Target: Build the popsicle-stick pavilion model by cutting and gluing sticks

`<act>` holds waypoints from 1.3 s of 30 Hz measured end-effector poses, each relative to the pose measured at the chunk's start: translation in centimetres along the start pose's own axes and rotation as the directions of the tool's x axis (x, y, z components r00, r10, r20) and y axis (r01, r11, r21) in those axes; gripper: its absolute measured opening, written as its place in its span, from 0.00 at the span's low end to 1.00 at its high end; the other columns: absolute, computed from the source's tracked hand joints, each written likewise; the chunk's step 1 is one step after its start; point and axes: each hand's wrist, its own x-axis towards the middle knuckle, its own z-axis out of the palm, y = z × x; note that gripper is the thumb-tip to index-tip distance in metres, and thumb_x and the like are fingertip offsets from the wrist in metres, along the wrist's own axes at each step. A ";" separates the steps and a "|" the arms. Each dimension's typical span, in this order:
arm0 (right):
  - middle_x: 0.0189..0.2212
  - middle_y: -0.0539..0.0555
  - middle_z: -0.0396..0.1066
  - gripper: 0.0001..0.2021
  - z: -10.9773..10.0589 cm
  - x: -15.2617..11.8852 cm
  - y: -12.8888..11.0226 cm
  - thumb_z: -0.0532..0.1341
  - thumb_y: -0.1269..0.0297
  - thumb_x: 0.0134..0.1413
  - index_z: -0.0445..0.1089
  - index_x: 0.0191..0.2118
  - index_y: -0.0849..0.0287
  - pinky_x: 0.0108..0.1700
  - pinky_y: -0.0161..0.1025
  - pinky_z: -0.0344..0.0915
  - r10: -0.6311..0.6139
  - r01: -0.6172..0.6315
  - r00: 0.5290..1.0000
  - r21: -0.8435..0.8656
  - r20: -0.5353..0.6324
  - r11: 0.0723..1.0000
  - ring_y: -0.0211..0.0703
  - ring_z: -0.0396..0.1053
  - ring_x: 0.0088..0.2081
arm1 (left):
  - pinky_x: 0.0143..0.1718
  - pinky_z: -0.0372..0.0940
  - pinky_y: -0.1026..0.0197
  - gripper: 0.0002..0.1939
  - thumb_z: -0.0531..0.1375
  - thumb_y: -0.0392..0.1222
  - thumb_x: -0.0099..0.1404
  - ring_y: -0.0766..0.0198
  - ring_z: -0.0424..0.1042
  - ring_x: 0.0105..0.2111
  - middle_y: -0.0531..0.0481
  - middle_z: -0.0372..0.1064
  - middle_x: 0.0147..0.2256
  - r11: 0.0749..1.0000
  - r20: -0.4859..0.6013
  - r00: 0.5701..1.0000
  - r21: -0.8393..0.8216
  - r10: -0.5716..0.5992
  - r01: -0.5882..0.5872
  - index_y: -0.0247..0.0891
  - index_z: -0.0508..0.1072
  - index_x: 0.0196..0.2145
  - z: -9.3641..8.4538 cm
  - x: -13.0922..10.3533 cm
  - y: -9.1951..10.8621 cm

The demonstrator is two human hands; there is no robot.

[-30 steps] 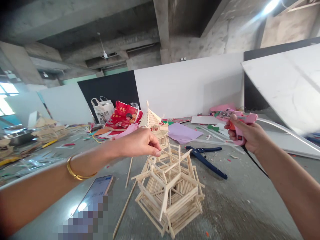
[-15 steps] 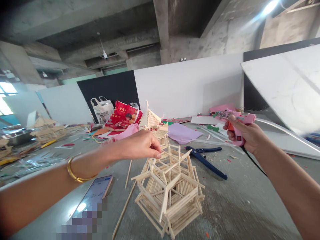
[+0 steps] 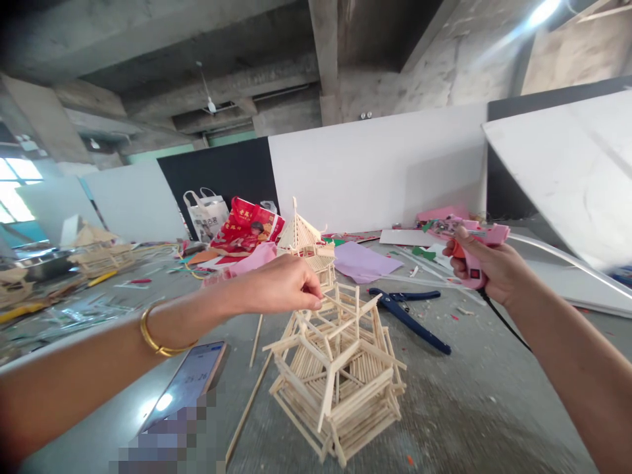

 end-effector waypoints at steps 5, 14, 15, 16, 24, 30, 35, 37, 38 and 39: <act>0.28 0.51 0.63 0.16 0.0 -0.1 -0.2 0.63 0.51 0.44 0.65 0.30 0.61 0.14 0.28 0.56 -0.003 0.003 1.000 -0.003 -0.003 1.000 0.29 0.57 0.19 | 0.28 0.53 0.61 0.09 0.56 0.37 0.49 0.70 0.61 0.20 0.51 0.69 0.20 1.000 0.015 1.000 -0.030 0.009 -0.009 0.37 0.77 0.24 -0.1 0.1 0.1; 0.27 0.52 0.63 0.16 0.2 -0.2 -0.5 0.62 0.51 0.45 0.65 0.29 0.62 0.14 0.27 0.55 -0.002 0.002 1.000 -0.010 -0.003 1.000 0.29 0.57 0.19 | 0.28 0.51 0.60 0.09 0.55 0.36 0.48 0.70 0.59 0.20 0.51 0.70 0.21 1.000 0.024 1.000 -0.016 0.010 -0.010 0.37 0.77 0.24 -0.1 0.0 0.2; 0.27 0.51 0.63 0.16 0.2 -0.2 -0.5 0.62 0.51 0.45 0.65 0.30 0.62 0.14 0.27 0.55 0.000 -0.001 1.000 -0.011 -0.006 1.000 0.29 0.57 0.19 | 0.27 0.51 0.60 0.09 0.55 0.37 0.48 0.71 0.58 0.19 0.51 0.70 0.21 1.000 0.021 1.000 -0.007 0.012 -0.012 0.37 0.76 0.23 -0.1 0.0 0.2; 0.27 0.52 0.63 0.16 0.2 -0.3 -0.6 0.62 0.51 0.45 0.65 0.30 0.62 0.14 0.27 0.55 0.002 -0.002 1.000 -0.013 -0.010 1.000 0.29 0.57 0.19 | 0.27 0.51 0.61 0.09 0.55 0.37 0.49 0.71 0.58 0.19 0.51 0.70 0.20 1.000 0.020 1.000 0.003 0.016 -0.016 0.36 0.76 0.23 -0.1 0.0 0.2; 0.24 0.51 0.63 0.18 0.5 -0.6 -0.8 0.63 0.50 0.44 0.65 0.30 0.62 0.14 0.26 0.55 0.004 -0.005 1.000 -0.017 -0.020 1.000 0.28 0.57 0.18 | 0.24 0.51 0.63 0.10 0.54 0.39 0.50 0.71 0.59 0.19 0.51 0.69 0.19 0.995 0.019 0.998 0.078 0.054 -0.056 0.35 0.75 0.22 0.0 0.2 -0.1; 0.24 0.51 0.63 0.18 0.5 -0.5 -0.8 0.63 0.50 0.43 0.65 0.30 0.62 0.14 0.27 0.54 0.006 -0.007 1.000 -0.020 -0.019 1.000 0.28 0.57 0.17 | 0.23 0.52 0.64 0.10 0.54 0.39 0.50 0.70 0.59 0.20 0.51 0.68 0.19 0.993 0.002 0.999 0.111 0.040 -0.040 0.36 0.75 0.22 -0.1 0.1 0.0; 0.25 0.52 0.63 0.17 0.5 -0.6 -0.8 0.62 0.51 0.45 0.65 0.30 0.62 0.14 0.27 0.54 0.001 -0.002 1.000 -0.019 -0.018 1.000 0.28 0.57 0.18 | 0.24 0.51 0.63 0.10 0.55 0.40 0.50 0.70 0.59 0.19 0.51 0.68 0.18 0.994 0.009 1.000 0.111 0.025 -0.026 0.35 0.75 0.21 -0.1 0.0 0.0; 0.25 0.52 0.63 0.17 0.5 -0.6 -0.9 0.62 0.51 0.45 0.65 0.30 0.62 0.15 0.27 0.55 0.007 -0.007 1.000 -0.016 -0.013 1.000 0.28 0.57 0.18 | 0.24 0.52 0.63 0.10 0.55 0.40 0.50 0.70 0.60 0.19 0.51 0.68 0.19 0.995 0.007 1.000 0.100 0.019 -0.020 0.36 0.75 0.21 -0.1 0.0 0.1; 0.26 0.52 0.63 0.17 0.5 -0.6 -0.9 0.62 0.51 0.45 0.65 0.30 0.62 0.15 0.27 0.55 0.012 -0.012 1.000 -0.016 -0.012 1.000 0.28 0.57 0.18 | 0.24 0.52 0.63 0.10 0.55 0.40 0.50 0.70 0.60 0.19 0.51 0.69 0.19 0.995 0.005 1.000 0.094 0.020 -0.021 0.36 0.75 0.21 -0.2 0.0 0.0; 0.26 0.52 0.63 0.17 0.4 -0.6 -1.0 0.62 0.51 0.45 0.65 0.30 0.62 0.15 0.27 0.54 0.017 -0.017 1.000 -0.015 -0.011 1.000 0.28 0.57 0.18 | 0.24 0.52 0.64 0.09 0.55 0.40 0.50 0.70 0.60 0.20 0.51 0.69 0.19 0.996 0.005 1.000 0.090 0.023 -0.023 0.36 0.75 0.22 -0.2 0.0 0.0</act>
